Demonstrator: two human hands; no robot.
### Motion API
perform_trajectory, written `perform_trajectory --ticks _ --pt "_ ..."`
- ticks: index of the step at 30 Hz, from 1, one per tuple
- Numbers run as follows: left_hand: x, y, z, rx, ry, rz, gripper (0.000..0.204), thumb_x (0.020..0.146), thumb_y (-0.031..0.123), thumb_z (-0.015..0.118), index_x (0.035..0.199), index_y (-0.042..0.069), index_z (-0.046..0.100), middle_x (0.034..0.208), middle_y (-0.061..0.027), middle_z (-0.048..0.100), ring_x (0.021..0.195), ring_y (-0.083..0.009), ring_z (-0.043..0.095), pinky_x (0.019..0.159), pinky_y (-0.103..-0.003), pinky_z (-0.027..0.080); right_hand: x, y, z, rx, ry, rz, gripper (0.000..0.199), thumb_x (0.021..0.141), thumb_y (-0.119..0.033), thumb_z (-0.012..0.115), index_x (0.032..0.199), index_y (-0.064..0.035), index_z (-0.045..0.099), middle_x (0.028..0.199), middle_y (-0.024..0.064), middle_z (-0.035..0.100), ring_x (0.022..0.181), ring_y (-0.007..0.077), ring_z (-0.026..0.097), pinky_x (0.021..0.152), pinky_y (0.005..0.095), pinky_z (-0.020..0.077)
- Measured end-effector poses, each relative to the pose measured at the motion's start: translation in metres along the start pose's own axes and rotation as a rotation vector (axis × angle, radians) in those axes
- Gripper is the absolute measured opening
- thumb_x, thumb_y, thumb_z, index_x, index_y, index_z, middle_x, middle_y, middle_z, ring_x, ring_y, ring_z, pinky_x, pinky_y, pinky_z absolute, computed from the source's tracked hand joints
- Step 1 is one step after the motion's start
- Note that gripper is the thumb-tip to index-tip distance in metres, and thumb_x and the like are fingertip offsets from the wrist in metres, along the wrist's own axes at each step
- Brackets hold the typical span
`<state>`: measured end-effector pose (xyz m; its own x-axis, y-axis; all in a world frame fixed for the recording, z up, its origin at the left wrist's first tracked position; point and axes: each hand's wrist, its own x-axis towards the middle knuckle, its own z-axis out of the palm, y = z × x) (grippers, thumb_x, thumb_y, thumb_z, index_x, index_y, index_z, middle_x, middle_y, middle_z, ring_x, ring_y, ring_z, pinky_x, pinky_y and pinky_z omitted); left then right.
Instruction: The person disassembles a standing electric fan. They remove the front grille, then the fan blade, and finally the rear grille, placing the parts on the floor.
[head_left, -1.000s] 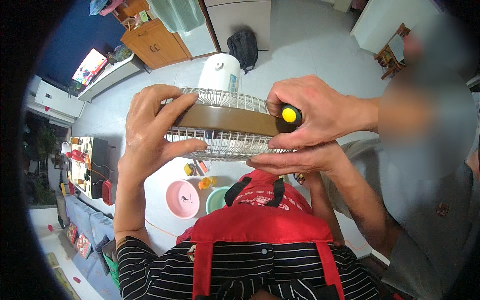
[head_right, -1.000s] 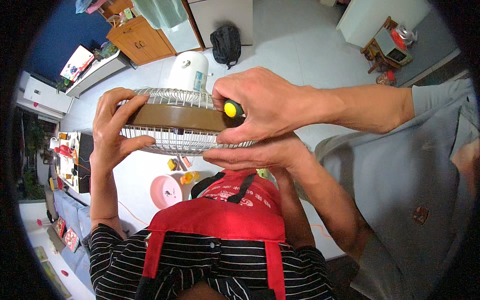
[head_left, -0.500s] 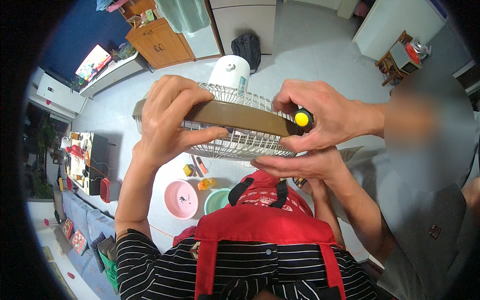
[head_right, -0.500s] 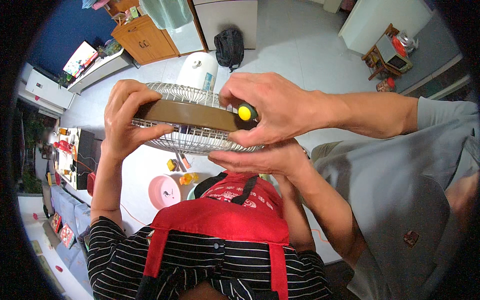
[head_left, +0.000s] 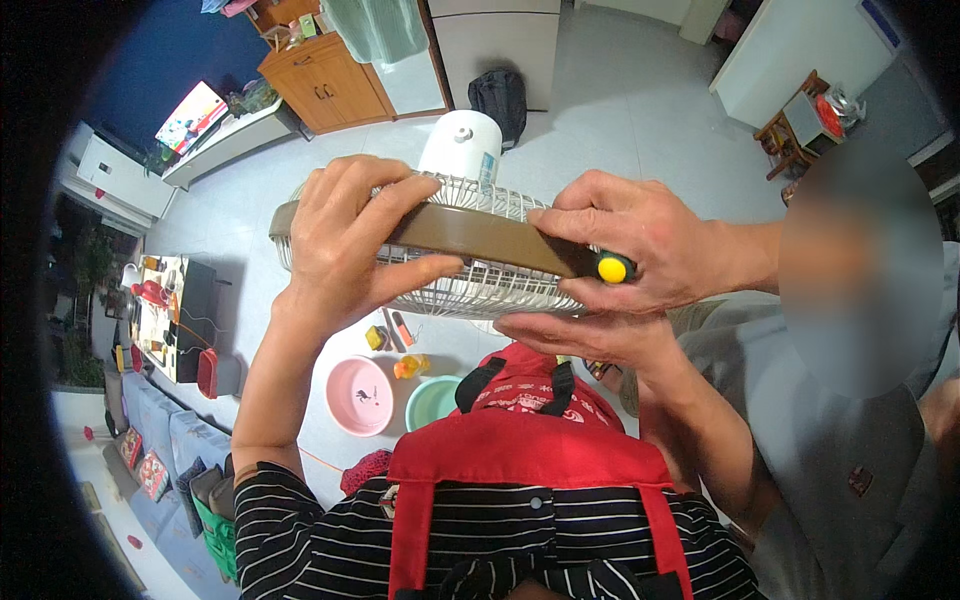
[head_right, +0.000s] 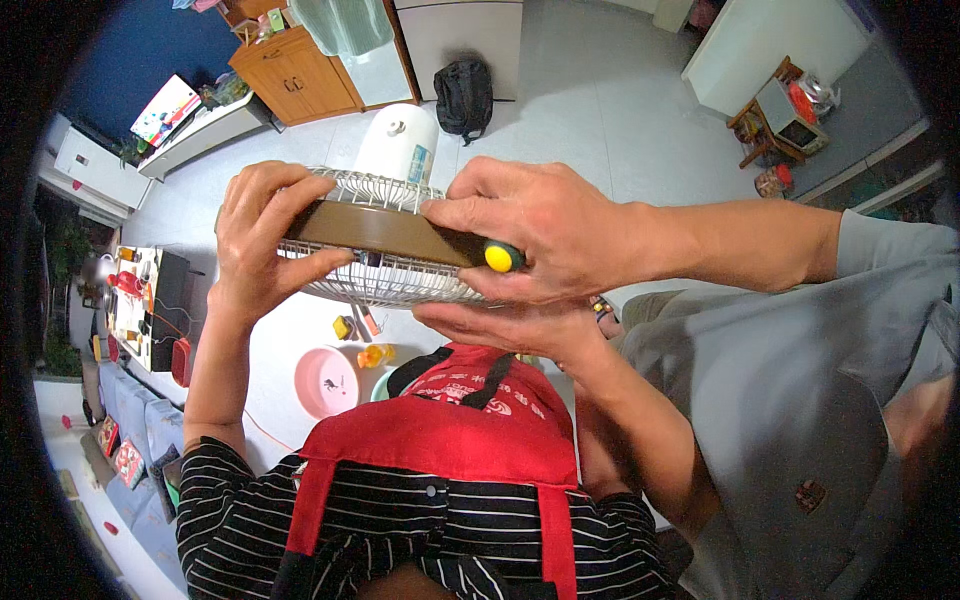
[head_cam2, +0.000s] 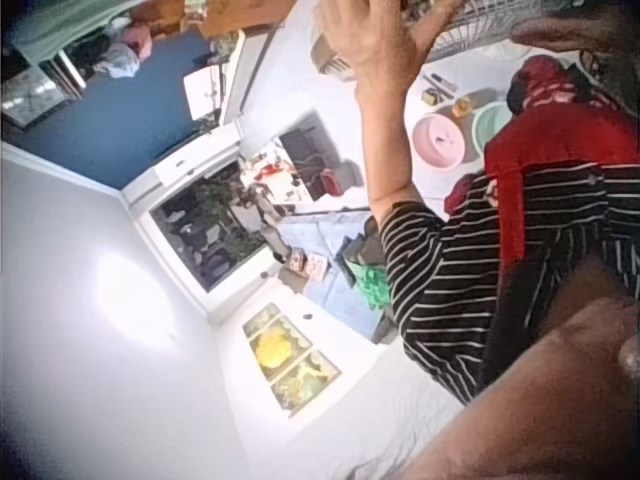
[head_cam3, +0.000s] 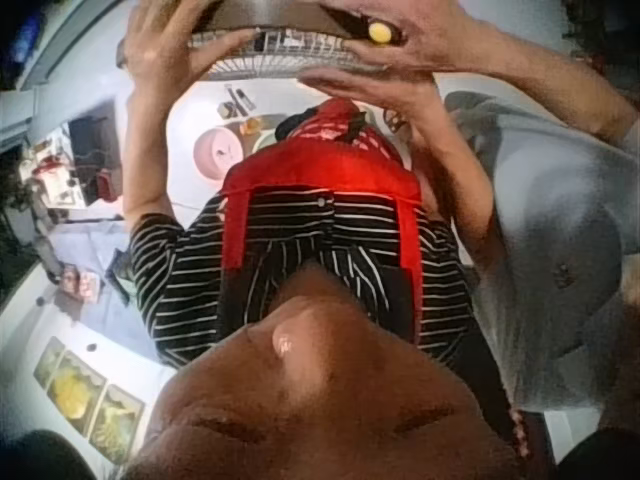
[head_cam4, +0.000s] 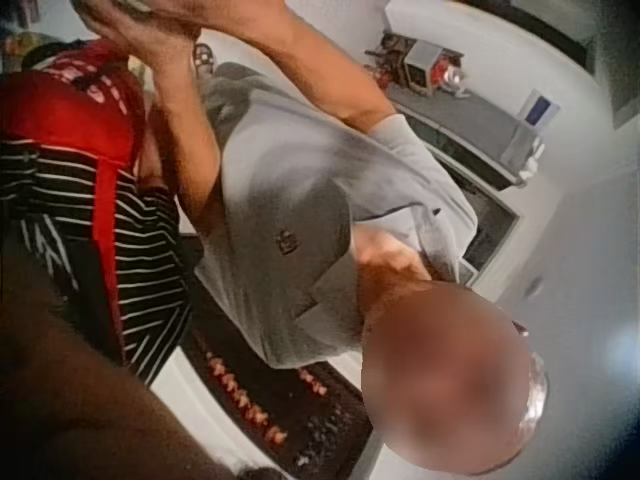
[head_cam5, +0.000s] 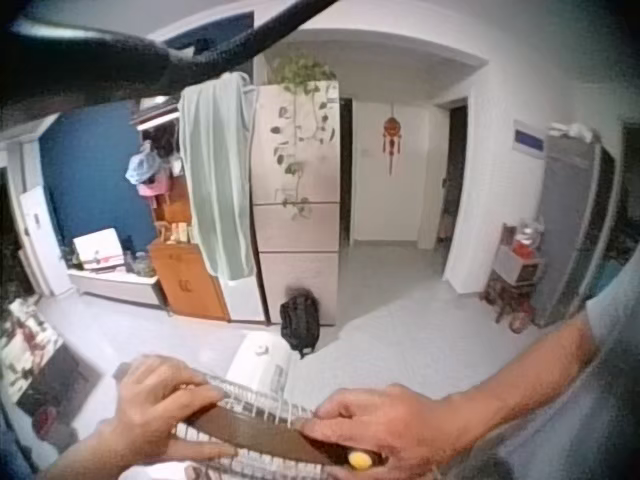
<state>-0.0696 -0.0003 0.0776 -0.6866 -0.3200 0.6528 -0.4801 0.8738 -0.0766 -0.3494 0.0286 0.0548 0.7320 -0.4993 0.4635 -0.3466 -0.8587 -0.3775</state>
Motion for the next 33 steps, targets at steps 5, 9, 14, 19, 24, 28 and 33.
perform_trajectory --ticks 5,9,14,19,24,28,33 --pt "-0.009 0.005 -0.006 0.094 -0.047 0.052 0.061 0.058 0.053 0.072 0.097 0.008 0.062 0.090 -0.0060 0.057 0.084 -0.0250 0.055 0.073 -0.036 0.043 0.000 -0.008 0.004 0.033 -0.045 -0.013 0.050 0.072 -0.023 0.067 0.116 -0.0048 0.052 0.096 0.0117 0.054 0.076 0.0254 0.059 0.062 0.0322 0.0505" --pt "-0.016 0.003 -0.001 0.123 0.026 0.063 0.064 0.056 0.057 0.071 0.096 0.008 0.063 0.088 -0.0059 0.057 0.083 -0.0246 0.055 0.073 -0.036 0.043 -0.001 -0.001 0.001 0.098 -0.081 -0.023 0.054 0.072 -0.023 0.069 0.120 -0.0065 0.051 0.099 0.0117 0.052 0.079 0.0245 0.059 0.064 0.0324 0.0505" --pt "-0.019 0.007 0.005 0.052 0.113 0.041 0.054 0.057 0.049 0.073 0.091 0.008 0.064 0.086 -0.0036 0.055 0.082 -0.0217 0.054 0.070 -0.034 0.041 0.000 -0.002 -0.006 0.136 -0.133 -0.005 0.056 0.072 -0.022 0.069 0.123 -0.0073 0.051 0.101 0.0116 0.052 0.084 0.0228 0.057 0.068 0.0313 0.0486" --pt "-0.043 -0.016 -0.017 -0.035 0.009 -0.096 0.081 0.051 0.055 0.074 0.114 0.008 0.055 0.107 -0.0097 0.055 0.102 -0.0289 0.052 0.084 -0.039 0.042 0.008 0.007 -0.004 0.292 -0.105 0.052 0.055 0.073 -0.019 0.068 0.123 -0.0029 0.050 0.111 0.0142 0.051 0.098 0.0238 0.051 0.081 0.0315 0.0423" --pt "-0.117 -0.089 -0.031 -0.289 -0.020 -0.530 0.088 0.060 0.058 0.070 0.126 0.006 0.045 0.123 -0.0139 0.049 0.117 -0.0289 0.044 0.097 -0.038 0.037 0.019 0.013 -0.005 0.355 -0.092 0.024 0.053 0.076 -0.013 0.065 0.125 -0.0029 0.048 0.117 0.0158 0.051 0.097 0.0235 0.052 0.079 0.0317 0.0432" --pt "-0.134 -0.110 -0.003 -0.486 0.208 -0.613 0.063 0.070 0.050 0.066 0.113 0.005 0.057 0.117 -0.0121 0.051 0.108 -0.0251 0.050 0.091 -0.034 0.040 0.021 0.018 -0.005 0.506 -0.189 0.166 0.053 0.077 -0.009 0.063 0.126 -0.0018 0.046 0.118 0.0146 0.052 0.098 0.0231 0.053 0.077 0.0308 0.0454" --pt "-0.131 -0.114 0.012 -0.586 0.439 -0.633 0.050 0.069 0.044 0.069 0.100 0.005 0.061 0.099 -0.0071 0.054 0.095 -0.0186 0.052 0.083 -0.030 0.042 0.011 0.050 0.012 0.535 -0.229 0.092 0.052 0.082 -0.027 0.061 0.127 -0.0051 0.047 0.128 0.0154 0.045 0.106 0.0228 0.049 0.087 0.0366 0.0405"
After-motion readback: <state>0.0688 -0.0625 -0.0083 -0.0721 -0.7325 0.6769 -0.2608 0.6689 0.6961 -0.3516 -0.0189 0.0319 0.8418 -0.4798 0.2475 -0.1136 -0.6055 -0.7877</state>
